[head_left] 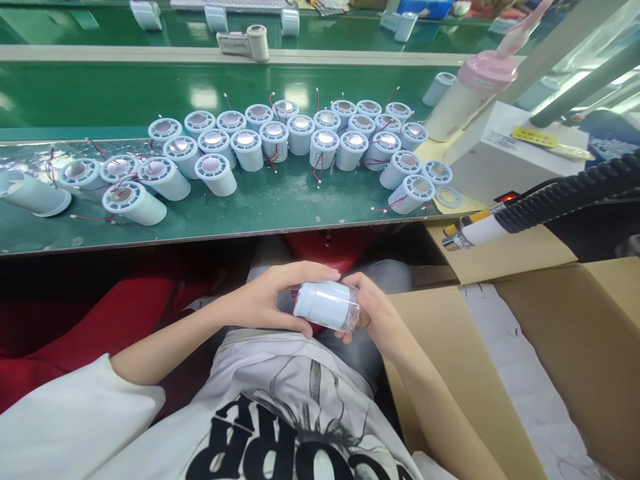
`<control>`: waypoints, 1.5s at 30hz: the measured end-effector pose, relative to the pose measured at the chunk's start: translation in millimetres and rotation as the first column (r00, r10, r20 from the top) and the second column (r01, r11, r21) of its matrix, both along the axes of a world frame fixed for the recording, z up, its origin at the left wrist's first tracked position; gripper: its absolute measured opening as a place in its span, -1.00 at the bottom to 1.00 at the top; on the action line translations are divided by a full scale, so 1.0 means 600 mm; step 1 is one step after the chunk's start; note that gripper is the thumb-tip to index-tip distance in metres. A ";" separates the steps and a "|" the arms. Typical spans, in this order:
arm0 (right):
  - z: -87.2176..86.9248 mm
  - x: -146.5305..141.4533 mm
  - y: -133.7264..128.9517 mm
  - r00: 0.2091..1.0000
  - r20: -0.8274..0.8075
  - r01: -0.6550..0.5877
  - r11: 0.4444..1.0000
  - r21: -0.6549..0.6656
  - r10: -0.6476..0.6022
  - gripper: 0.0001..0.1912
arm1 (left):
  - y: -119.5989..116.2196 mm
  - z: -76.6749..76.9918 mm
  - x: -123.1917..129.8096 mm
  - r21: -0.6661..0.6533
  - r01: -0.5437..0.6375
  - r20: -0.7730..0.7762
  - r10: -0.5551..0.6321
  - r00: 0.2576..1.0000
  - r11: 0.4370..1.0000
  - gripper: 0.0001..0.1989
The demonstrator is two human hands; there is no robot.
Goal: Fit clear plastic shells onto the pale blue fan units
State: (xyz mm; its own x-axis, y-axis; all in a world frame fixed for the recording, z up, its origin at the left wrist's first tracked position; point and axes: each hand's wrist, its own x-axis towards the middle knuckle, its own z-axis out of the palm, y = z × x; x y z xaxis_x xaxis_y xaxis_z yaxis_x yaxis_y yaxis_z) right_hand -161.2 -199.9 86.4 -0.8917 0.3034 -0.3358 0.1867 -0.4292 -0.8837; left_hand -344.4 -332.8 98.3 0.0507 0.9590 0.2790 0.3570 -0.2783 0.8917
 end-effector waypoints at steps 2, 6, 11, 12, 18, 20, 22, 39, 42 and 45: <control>0.002 0.004 0.000 0.999 -0.039 0.031 0.997 0.072 -0.028 -0.61 | 0.000 0.000 0.001 0.033 -0.019 -0.027 0.020 0.999 0.999 -0.18; 0.008 0.012 0.004 0.989 -0.126 0.105 0.970 0.221 -0.078 -0.71 | -0.003 0.001 0.000 0.065 -0.051 -0.057 0.055 0.997 0.997 -0.23; 0.007 0.021 0.011 0.986 -0.113 0.143 0.971 0.194 -0.123 -0.71 | -0.003 0.002 -0.002 0.105 -0.079 -0.021 0.081 0.996 0.991 -0.29; 0.007 0.021 0.012 0.986 -0.109 0.148 0.972 0.184 -0.129 -0.70 | -0.003 0.002 -0.002 0.109 -0.079 -0.018 0.082 0.997 0.991 -0.29; 0.017 0.015 0.006 0.989 -0.126 0.103 0.963 0.247 -0.073 -0.69 | -0.003 0.003 0.002 0.087 -0.046 -0.100 0.055 0.994 0.995 -0.24; 0.022 0.012 0.003 0.992 -0.120 0.070 0.954 0.292 -0.036 -0.67 | -0.003 0.001 0.004 0.066 -0.027 -0.122 0.035 0.992 0.997 -0.21; 0.026 0.009 0.000 0.994 -0.110 0.050 0.950 0.309 -0.017 -0.67 | -0.003 0.000 0.005 0.058 -0.018 -0.115 0.024 0.993 0.998 -0.22; 0.002 0.026 0.014 0.990 -0.019 0.142 0.989 0.038 -0.141 -0.59 | -0.002 0.003 0.010 0.208 -0.096 -0.195 0.137 0.971 0.973 -0.41; 0.001 0.024 0.015 0.991 -0.010 0.137 0.991 -0.002 -0.137 -0.55 | -0.004 0.006 0.009 0.162 -0.065 -0.276 0.109 0.955 0.985 -0.46; 0.004 0.022 0.015 0.987 -0.006 0.161 0.987 -0.009 -0.161 -0.54 | -0.004 0.009 0.009 0.163 -0.032 -0.293 0.080 0.953 0.986 -0.53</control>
